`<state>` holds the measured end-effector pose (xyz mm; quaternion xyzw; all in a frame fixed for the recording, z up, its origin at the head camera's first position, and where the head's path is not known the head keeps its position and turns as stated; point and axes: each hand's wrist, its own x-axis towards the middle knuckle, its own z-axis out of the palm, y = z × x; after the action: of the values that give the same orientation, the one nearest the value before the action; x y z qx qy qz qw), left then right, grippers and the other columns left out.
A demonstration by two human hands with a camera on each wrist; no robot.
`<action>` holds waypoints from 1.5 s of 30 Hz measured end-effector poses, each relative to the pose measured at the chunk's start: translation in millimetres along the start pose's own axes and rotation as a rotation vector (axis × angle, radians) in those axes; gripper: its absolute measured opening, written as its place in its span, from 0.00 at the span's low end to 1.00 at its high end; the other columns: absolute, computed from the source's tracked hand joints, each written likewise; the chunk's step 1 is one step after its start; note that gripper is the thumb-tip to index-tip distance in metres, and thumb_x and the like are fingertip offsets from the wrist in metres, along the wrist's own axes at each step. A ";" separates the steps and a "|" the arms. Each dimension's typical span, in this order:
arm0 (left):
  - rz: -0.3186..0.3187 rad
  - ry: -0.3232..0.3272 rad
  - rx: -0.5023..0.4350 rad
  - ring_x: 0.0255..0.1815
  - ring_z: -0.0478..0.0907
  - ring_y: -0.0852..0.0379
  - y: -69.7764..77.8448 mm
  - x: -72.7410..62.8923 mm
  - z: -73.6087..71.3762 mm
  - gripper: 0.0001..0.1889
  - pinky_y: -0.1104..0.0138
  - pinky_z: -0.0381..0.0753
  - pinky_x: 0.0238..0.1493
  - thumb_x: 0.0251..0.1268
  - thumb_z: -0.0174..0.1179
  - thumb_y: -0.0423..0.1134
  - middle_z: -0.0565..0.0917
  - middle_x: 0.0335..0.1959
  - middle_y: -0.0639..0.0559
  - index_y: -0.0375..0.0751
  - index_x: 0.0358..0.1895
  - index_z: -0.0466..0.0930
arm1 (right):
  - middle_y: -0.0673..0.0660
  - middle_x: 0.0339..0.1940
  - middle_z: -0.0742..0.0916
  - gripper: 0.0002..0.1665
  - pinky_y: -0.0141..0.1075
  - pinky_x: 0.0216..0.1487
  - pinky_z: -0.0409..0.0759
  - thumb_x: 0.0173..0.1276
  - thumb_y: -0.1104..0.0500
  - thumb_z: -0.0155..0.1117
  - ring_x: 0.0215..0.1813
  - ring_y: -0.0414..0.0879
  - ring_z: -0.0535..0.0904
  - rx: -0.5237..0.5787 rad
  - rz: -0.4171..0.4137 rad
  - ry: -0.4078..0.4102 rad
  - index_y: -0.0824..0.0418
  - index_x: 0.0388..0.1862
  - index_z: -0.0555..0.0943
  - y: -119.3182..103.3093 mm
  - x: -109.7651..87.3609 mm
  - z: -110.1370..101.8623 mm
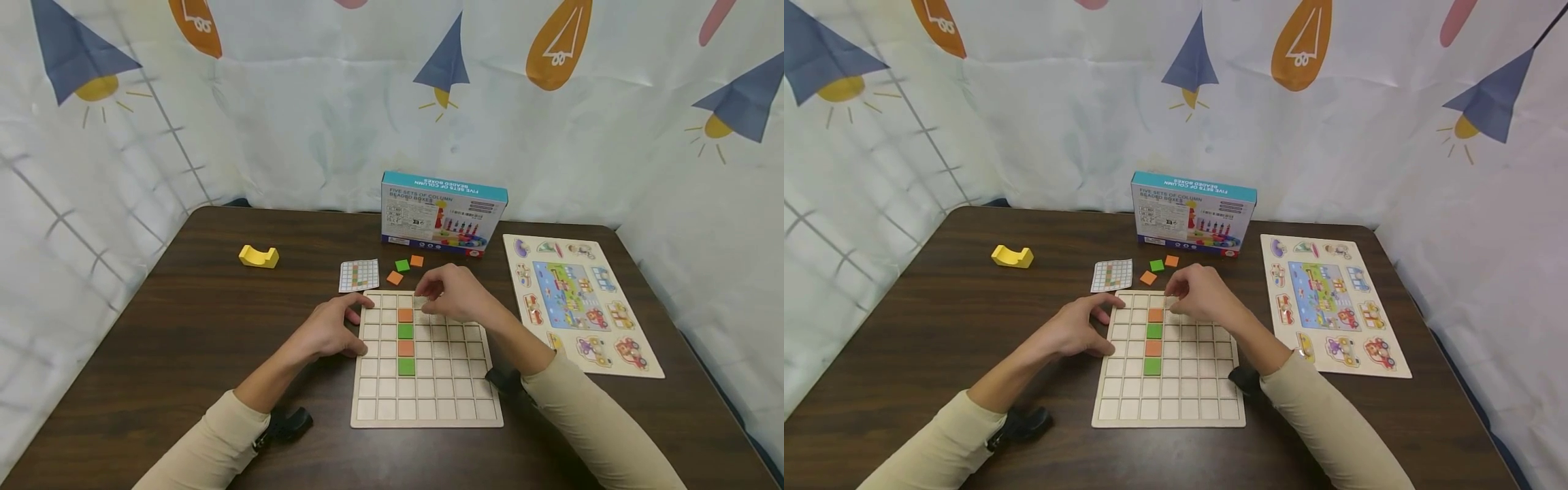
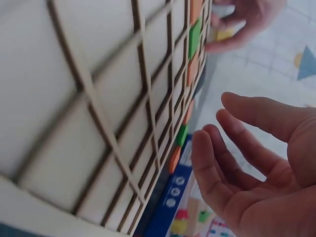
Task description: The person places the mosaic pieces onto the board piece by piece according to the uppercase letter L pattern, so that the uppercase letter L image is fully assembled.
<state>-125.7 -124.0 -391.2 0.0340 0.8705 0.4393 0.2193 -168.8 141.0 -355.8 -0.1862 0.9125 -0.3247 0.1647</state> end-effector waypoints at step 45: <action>-0.003 0.011 0.011 0.44 0.76 0.46 -0.2 -0.2 0.2 0.40 0.62 0.82 0.31 0.41 0.79 0.24 0.78 0.48 0.42 0.49 0.64 0.79 | 0.64 0.55 0.87 0.19 0.48 0.60 0.82 0.69 0.70 0.66 0.60 0.59 0.82 -0.166 0.064 0.086 0.68 0.58 0.85 16.2 84.2 -0.7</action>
<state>-125.4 -124.0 -391.4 0.0316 0.8743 0.4342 0.2148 -246.6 115.4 -381.0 -0.1559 0.9479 -0.2504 0.1200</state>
